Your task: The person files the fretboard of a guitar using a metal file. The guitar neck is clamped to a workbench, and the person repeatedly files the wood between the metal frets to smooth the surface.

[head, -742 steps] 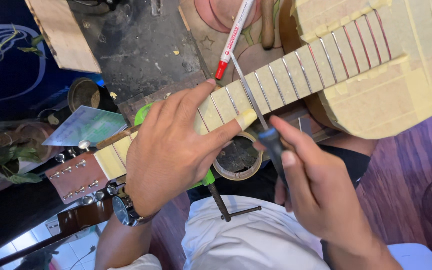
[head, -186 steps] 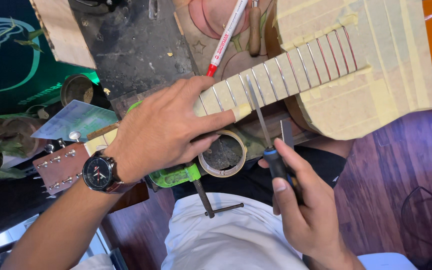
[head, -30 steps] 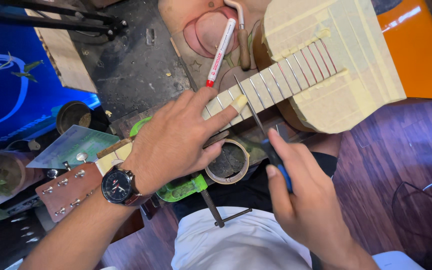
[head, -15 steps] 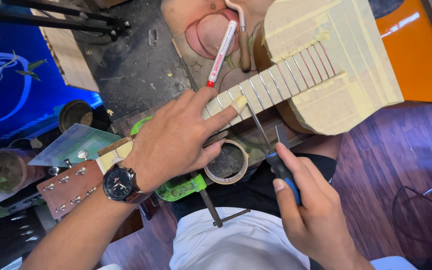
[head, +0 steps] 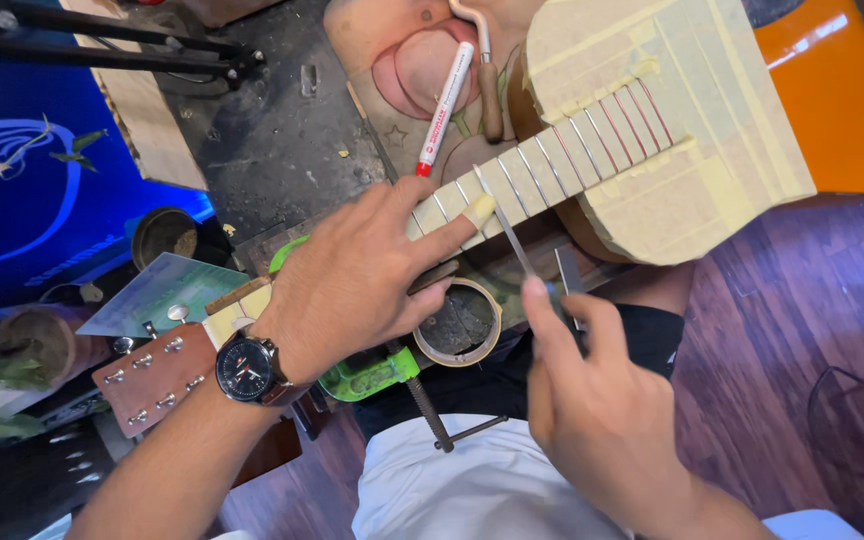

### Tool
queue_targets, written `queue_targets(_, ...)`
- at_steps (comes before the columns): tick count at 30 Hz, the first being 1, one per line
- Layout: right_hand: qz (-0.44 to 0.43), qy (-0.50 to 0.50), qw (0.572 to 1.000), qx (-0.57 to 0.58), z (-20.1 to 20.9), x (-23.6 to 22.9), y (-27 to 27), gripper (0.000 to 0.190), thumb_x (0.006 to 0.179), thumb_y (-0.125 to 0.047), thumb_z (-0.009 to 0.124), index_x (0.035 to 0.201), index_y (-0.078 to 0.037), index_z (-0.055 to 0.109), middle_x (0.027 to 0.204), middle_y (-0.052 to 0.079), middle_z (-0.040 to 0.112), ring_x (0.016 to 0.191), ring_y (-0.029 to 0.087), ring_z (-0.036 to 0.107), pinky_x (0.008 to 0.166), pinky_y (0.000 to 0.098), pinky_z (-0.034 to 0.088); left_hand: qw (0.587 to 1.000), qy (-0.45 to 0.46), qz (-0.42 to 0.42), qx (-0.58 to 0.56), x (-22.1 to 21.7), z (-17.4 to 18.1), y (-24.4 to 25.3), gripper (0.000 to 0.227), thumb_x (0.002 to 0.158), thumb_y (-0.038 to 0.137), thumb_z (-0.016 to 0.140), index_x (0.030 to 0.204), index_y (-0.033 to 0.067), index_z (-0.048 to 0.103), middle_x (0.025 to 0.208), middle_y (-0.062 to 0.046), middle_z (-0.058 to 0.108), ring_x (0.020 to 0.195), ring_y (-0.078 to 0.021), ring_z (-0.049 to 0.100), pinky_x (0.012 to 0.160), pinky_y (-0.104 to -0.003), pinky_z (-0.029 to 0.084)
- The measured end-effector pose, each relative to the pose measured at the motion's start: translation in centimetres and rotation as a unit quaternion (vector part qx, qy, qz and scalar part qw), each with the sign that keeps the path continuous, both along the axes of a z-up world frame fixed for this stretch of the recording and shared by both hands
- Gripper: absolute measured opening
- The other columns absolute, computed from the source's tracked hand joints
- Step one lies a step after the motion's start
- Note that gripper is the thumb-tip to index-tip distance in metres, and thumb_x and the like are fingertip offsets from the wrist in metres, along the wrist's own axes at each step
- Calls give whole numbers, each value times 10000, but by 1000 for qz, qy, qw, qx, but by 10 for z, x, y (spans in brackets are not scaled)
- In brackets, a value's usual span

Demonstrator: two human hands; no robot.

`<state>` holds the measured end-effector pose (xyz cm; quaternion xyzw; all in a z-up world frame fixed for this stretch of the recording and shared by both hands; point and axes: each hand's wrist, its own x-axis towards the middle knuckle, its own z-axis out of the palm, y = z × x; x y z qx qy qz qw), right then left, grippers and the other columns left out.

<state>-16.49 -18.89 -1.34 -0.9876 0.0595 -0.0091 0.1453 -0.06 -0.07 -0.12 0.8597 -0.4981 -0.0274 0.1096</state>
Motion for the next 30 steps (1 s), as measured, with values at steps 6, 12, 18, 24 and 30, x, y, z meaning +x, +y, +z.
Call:
queue_targets(6,14,-3,999,-41,8,10,3,644,867,-173,574,1502,-246,495,1230,71,556,496,337,622,301,468,461,1000,1,13,-5,-1,1,0,627,770,348,812,1322,184,565,1271,-210,542,959,-392,594,695,-503,538)
queue_targets(12,18,-42,997,-62,-15,-22,-5,638,826,-139,601,1456,-236,569,1241,48,599,617,188,654,326,385,453,1000,3,4,-7,0,1,-1,558,785,309,794,1284,186,576,1233,-192,524,879,-371,575,638,-495,528)
queue_targets(18,18,-56,998,-39,-1,21,8,623,876,-114,602,1490,-199,538,1221,77,570,624,253,644,319,430,437,1000,-4,-7,-24,-1,6,1,498,828,288,773,1284,237,580,1279,-201,533,896,-388,591,661,-502,535)
queue_targets(24,1,-26,1000,-13,-23,-41,-16,558,936,-165,600,1489,-203,534,1284,57,594,768,173,692,392,417,458,999,-35,-6,-21,1,-1,-1,493,855,289,761,1310,252,573,1181,-194,525,845,-347,571,600,-464,537)
queue_targets(30,20,-40,998,38,0,22,2,544,965,-103,590,1506,-97,530,1220,124,564,820,302,656,435,457,501,999,-46,0,-17,-2,-2,-1,532,833,341,775,1324,280,580,1217,-180,520,879,-347,576,640,-477,539)
